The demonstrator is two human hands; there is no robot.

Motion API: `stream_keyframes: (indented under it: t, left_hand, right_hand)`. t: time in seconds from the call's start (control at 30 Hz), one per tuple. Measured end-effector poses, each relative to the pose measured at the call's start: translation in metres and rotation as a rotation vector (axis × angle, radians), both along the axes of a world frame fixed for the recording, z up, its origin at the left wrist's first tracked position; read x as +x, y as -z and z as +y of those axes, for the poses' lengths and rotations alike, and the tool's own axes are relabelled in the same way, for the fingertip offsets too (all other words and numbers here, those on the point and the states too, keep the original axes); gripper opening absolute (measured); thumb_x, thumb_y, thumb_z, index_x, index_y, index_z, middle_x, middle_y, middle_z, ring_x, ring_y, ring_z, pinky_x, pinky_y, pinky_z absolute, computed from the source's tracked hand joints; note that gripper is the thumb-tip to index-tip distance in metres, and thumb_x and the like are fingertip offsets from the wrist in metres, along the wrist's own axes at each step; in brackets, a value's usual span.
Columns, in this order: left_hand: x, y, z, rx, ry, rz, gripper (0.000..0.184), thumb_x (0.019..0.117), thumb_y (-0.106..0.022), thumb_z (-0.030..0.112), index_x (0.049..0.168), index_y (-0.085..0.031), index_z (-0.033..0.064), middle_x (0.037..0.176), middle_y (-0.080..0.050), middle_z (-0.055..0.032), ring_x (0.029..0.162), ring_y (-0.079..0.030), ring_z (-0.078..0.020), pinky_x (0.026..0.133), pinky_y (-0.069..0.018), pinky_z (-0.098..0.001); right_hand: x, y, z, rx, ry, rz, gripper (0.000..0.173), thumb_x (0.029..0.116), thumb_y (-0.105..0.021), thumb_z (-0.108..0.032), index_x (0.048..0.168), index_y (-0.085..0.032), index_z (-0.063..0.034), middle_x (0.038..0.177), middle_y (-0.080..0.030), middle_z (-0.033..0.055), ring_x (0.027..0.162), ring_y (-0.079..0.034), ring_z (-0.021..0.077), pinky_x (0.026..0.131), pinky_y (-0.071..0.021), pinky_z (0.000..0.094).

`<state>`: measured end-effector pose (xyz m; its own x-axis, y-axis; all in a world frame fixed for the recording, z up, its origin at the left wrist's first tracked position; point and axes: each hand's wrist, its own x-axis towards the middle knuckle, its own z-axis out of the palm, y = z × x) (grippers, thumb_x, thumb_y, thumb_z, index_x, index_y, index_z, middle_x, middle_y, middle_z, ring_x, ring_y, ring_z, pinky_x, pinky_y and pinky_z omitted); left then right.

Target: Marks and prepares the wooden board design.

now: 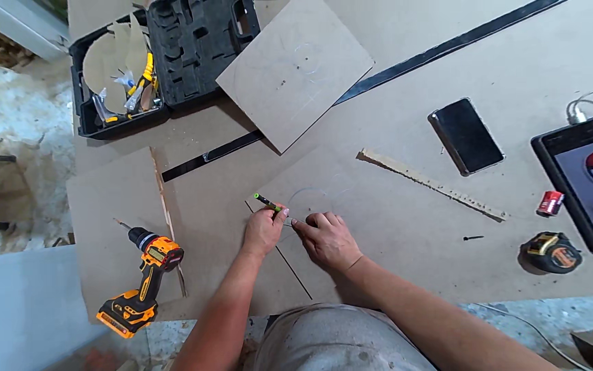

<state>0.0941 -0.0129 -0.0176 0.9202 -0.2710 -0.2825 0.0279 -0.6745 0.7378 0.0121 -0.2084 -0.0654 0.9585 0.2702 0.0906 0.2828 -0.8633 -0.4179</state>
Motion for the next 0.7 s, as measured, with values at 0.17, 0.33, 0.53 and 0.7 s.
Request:
stream_keyframes:
  t: [0.17,0.33,0.53,0.7]
  left_hand:
    - [0.001,-0.002,-0.001,0.019,0.037,-0.023,0.026,0.1058,-0.058,0.029,0.107,-0.076,0.0102,0.103,-0.074,-0.0046,0.094,-0.071,-0.0136,0.089,-0.0581,-0.0399]
    - [-0.001,-0.002,0.012,0.091,-0.021,-0.075,0.027,0.1065,-0.057,0.03,0.109,-0.075,0.0096,0.103,-0.075,-0.0064,0.094,-0.071,-0.0167,0.088,-0.0586,-0.0431]
    - [-0.014,0.007,0.031,0.095,-0.122,-0.187,0.025,0.1061,-0.058,0.028,0.108,-0.075,0.0104,0.095,-0.074,-0.0056,0.086,-0.071,-0.0156,0.082,-0.0593,-0.0415]
    - [-0.023,0.008,0.032,0.127,-0.185,-0.207,0.024,0.1064,-0.058,0.028,0.11,-0.075,0.0112,0.093,-0.074,-0.0053,0.084,-0.071,-0.0154,0.081,-0.0593,-0.0405]
  right_hand:
    - [0.0,-0.004,0.001,0.022,0.015,0.005,0.038,0.1049,-0.046,-0.034,0.136,-0.066,-0.0373,0.112,-0.065,0.0047,0.104,-0.062,0.0246,0.085,-0.0508,0.043]
    - [0.001,-0.002,0.001,0.005,0.011,0.001,0.038,0.1048,-0.045,-0.033,0.136,-0.066,-0.0367,0.108,-0.066,0.0036,0.103,-0.062,0.0245,0.086,-0.0504,0.0423]
    - [-0.001,0.0,0.001,-0.014,0.01,-0.001,0.038,0.1051,-0.045,-0.033,0.136,-0.066,-0.037,0.109,-0.066,0.003,0.103,-0.061,0.0244,0.085,-0.05,0.0421]
    - [-0.001,0.0,0.001,-0.022,0.001,-0.004,0.038,0.1043,-0.047,-0.032,0.137,-0.066,-0.0372,0.109,-0.066,0.0033,0.102,-0.061,0.0245,0.085,-0.0495,0.0422]
